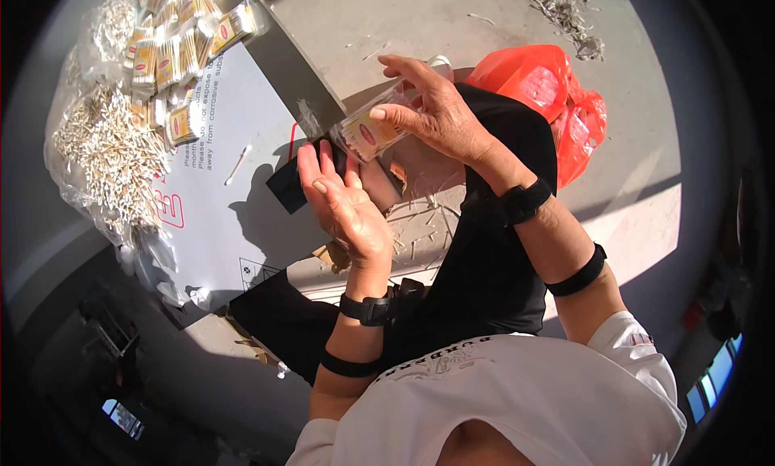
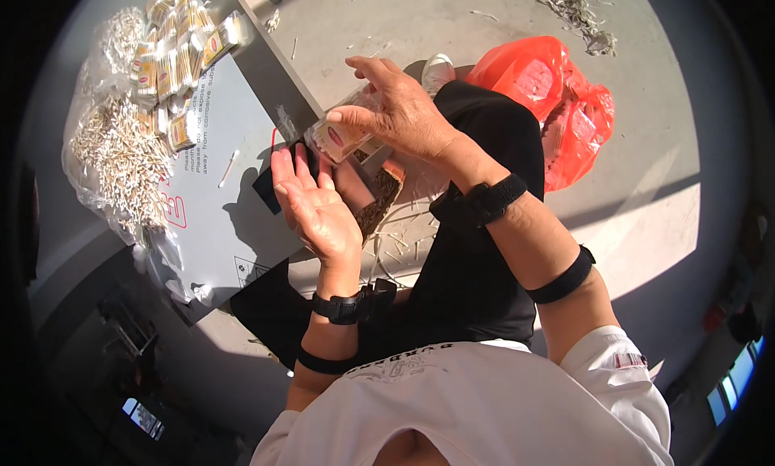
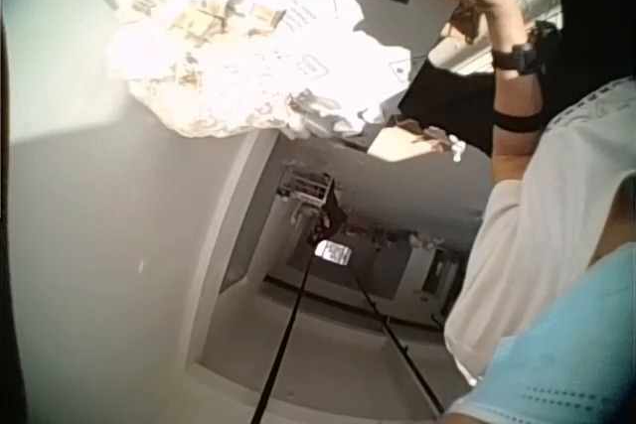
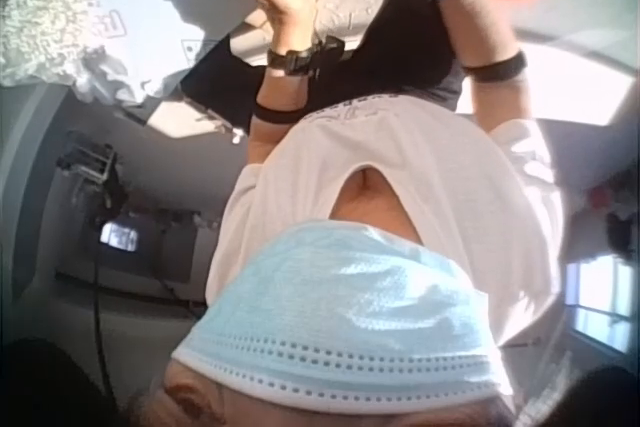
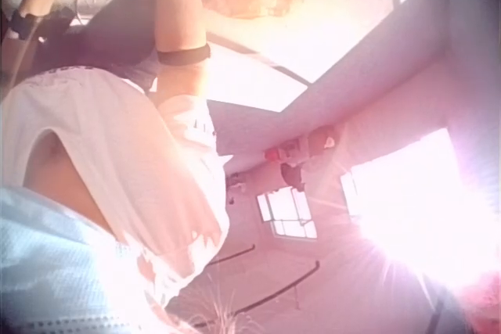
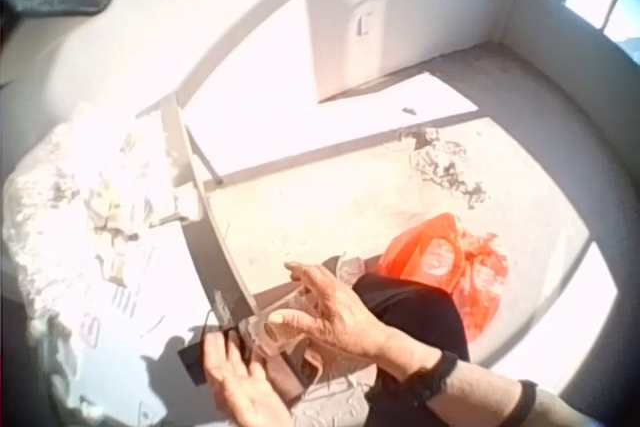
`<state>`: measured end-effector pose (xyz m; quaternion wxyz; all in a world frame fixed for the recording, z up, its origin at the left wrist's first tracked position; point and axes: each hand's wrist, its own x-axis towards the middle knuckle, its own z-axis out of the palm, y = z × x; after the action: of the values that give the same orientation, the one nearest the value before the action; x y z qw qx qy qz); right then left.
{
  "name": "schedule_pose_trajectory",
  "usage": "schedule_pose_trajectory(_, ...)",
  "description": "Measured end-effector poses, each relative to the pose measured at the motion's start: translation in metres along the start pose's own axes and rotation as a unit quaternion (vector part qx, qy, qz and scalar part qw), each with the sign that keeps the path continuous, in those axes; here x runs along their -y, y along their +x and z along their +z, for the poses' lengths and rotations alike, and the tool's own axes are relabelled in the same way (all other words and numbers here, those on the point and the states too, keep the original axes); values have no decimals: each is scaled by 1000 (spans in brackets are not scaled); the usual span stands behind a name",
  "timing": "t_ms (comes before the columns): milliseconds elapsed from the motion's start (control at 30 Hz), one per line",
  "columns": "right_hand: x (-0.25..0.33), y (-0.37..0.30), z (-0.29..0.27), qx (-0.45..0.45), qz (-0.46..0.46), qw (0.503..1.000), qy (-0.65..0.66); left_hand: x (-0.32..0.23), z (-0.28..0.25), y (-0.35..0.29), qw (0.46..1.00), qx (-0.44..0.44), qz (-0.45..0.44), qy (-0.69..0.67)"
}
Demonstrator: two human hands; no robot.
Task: Packing individual cotton swabs into small plastic bags.
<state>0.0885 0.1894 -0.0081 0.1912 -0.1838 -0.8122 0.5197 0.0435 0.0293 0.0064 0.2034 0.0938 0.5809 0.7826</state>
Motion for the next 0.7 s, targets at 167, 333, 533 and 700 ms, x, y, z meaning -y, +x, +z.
schedule_pose_trajectory(167,0,-2,1,-128,198,961,145,-8,1,3,988,21,0,153)
schedule_pose_trajectory(333,20,5,32,-115,228,961,-104,10,-8,5,970,68,52,229)
schedule_pose_trajectory(533,3,8,36,-136,131,981,-44,7,-10,5,967,127,48,215)
schedule_pose_trajectory(700,-22,8,-2,-195,176,965,14,0,-14,15,968,89,81,219)
